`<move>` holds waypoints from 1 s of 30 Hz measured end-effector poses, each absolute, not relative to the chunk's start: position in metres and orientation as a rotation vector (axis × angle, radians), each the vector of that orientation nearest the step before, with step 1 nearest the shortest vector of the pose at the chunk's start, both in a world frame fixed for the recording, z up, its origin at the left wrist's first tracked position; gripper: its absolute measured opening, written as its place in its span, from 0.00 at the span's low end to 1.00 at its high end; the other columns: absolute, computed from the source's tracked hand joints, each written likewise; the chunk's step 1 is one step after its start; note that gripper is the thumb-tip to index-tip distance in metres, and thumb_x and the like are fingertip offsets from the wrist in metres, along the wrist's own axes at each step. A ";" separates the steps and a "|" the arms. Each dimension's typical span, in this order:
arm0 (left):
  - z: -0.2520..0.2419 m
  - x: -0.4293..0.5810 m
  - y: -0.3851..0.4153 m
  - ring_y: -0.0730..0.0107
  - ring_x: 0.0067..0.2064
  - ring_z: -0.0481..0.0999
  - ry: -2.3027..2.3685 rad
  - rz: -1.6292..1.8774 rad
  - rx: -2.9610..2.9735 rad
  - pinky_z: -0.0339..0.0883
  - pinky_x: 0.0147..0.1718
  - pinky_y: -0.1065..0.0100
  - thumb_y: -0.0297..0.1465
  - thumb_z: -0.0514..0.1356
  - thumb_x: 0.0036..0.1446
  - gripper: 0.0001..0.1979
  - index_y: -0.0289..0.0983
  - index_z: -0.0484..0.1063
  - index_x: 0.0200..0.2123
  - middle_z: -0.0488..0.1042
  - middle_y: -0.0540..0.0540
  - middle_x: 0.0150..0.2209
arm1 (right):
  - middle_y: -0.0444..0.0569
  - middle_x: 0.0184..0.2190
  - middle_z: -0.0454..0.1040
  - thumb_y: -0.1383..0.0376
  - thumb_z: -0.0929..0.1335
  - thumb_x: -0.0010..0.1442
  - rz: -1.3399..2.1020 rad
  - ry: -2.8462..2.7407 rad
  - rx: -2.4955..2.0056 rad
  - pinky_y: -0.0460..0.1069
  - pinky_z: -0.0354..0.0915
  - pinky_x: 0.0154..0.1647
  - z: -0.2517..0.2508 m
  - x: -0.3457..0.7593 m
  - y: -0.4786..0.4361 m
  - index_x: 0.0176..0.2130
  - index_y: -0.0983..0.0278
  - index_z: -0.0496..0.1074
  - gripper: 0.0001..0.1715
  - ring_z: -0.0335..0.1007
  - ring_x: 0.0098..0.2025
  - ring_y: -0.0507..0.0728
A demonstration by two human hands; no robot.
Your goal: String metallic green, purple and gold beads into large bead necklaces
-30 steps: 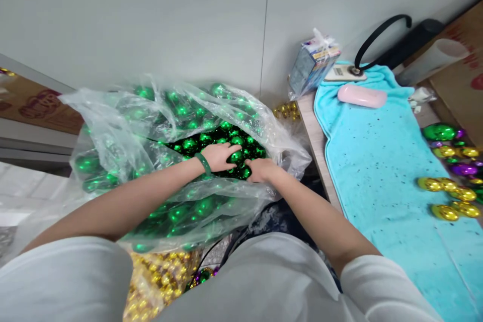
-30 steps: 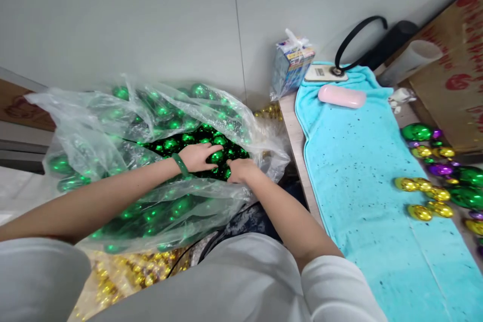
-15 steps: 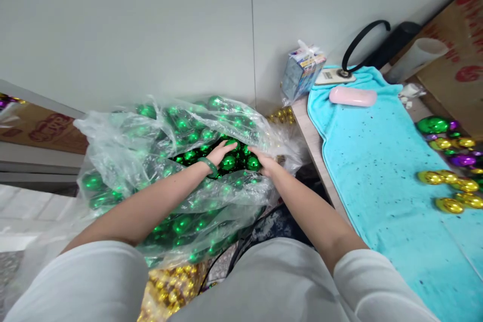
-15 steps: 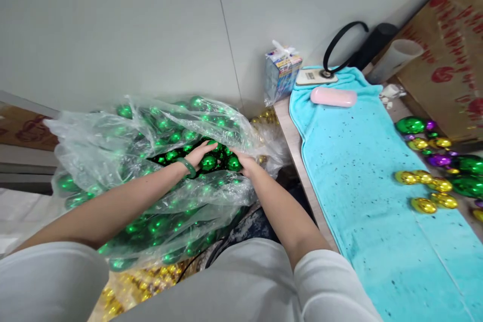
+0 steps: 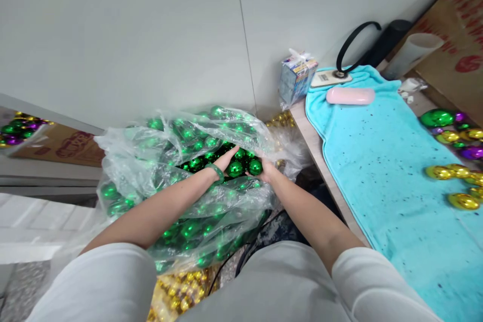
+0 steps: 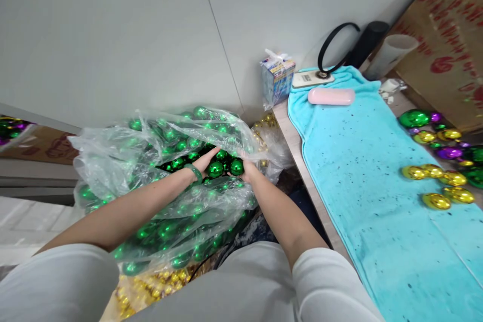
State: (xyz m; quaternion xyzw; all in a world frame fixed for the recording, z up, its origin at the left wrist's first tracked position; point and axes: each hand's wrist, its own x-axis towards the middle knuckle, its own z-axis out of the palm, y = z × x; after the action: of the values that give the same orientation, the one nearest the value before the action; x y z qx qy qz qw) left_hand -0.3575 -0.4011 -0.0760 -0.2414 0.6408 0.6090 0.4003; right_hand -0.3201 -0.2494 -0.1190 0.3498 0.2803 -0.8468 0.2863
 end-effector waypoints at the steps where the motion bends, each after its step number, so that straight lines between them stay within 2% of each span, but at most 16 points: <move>1: -0.073 -0.358 -0.400 0.54 0.37 0.79 1.591 1.548 -0.617 0.75 0.34 0.58 0.56 0.61 0.45 0.30 0.38 0.74 0.42 0.79 0.39 0.37 | 0.49 0.32 0.76 0.54 0.60 0.64 -2.265 0.744 0.931 0.56 0.74 0.30 -0.118 -0.319 -0.249 0.43 0.61 0.66 0.16 0.73 0.32 0.57; 5: -0.052 -0.352 -0.396 0.55 0.35 0.79 1.520 1.651 -0.545 0.75 0.33 0.57 0.56 0.60 0.47 0.30 0.36 0.74 0.41 0.79 0.39 0.34 | 0.48 0.32 0.76 0.51 0.59 0.63 -2.250 0.782 0.842 0.55 0.73 0.31 -0.104 -0.314 -0.248 0.43 0.61 0.66 0.18 0.73 0.33 0.56; 11: 0.002 -0.327 -0.389 0.50 0.41 0.78 1.644 1.877 -0.287 0.74 0.40 0.52 0.53 0.58 0.51 0.29 0.36 0.73 0.46 0.79 0.39 0.38 | 0.47 0.32 0.75 0.45 0.61 0.58 -2.283 0.867 0.603 0.54 0.72 0.32 -0.060 -0.308 -0.243 0.40 0.60 0.67 0.24 0.74 0.34 0.57; 14: 0.036 -0.316 -0.382 0.50 0.40 0.79 1.705 1.877 -0.236 0.74 0.37 0.52 0.54 0.57 0.52 0.31 0.36 0.72 0.49 0.79 0.41 0.38 | 0.47 0.31 0.75 0.44 0.62 0.58 -2.361 0.815 0.530 0.53 0.72 0.30 -0.033 -0.301 -0.235 0.38 0.61 0.66 0.24 0.74 0.33 0.58; 18: 0.071 -0.303 -0.359 0.49 0.37 0.79 1.797 1.758 -0.111 0.73 0.33 0.53 0.59 0.49 0.53 0.35 0.38 0.71 0.50 0.78 0.42 0.36 | 0.47 0.29 0.73 0.44 0.62 0.58 -2.473 0.798 0.503 0.53 0.71 0.28 0.006 -0.281 -0.207 0.38 0.62 0.66 0.24 0.74 0.31 0.58; 21: 0.081 -0.299 -0.319 0.50 0.39 0.79 1.814 1.745 0.068 0.73 0.32 0.55 0.59 0.48 0.53 0.35 0.40 0.68 0.52 0.78 0.42 0.37 | 0.47 0.29 0.73 0.45 0.62 0.59 -2.602 0.857 0.507 0.54 0.72 0.30 0.033 -0.263 -0.167 0.40 0.63 0.67 0.25 0.74 0.31 0.58; 25: 0.077 -0.301 -0.226 0.53 0.36 0.79 1.638 1.742 0.246 0.73 0.28 0.58 0.56 0.54 0.52 0.33 0.41 0.66 0.53 0.77 0.44 0.38 | 0.46 0.31 0.73 0.50 0.61 0.61 -2.864 1.009 0.702 0.51 0.72 0.32 0.054 -0.234 -0.089 0.42 0.63 0.68 0.21 0.73 0.31 0.56; 28: 0.067 -0.299 -0.145 0.54 0.37 0.79 1.468 1.683 0.370 0.74 0.30 0.58 0.54 0.57 0.50 0.31 0.39 0.68 0.50 0.77 0.44 0.38 | 0.45 0.30 0.74 0.51 0.62 0.61 -2.986 1.186 0.952 0.50 0.71 0.31 0.050 -0.209 -0.028 0.42 0.62 0.69 0.19 0.72 0.29 0.55; 30: 0.056 -0.297 -0.096 0.54 0.40 0.78 1.348 1.639 0.426 0.75 0.34 0.57 0.52 0.58 0.50 0.29 0.37 0.69 0.48 0.77 0.43 0.39 | 0.44 0.30 0.74 0.51 0.63 0.59 -2.998 1.357 1.142 0.50 0.70 0.34 0.037 -0.197 0.007 0.41 0.61 0.70 0.19 0.72 0.31 0.55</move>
State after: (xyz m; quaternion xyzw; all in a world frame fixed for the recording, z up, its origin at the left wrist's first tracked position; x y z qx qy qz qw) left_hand -0.2973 -0.0965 0.0562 0.1737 0.5501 0.6686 0.4692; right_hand -0.1968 0.0066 0.0374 0.3231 0.3839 -0.8482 -0.1698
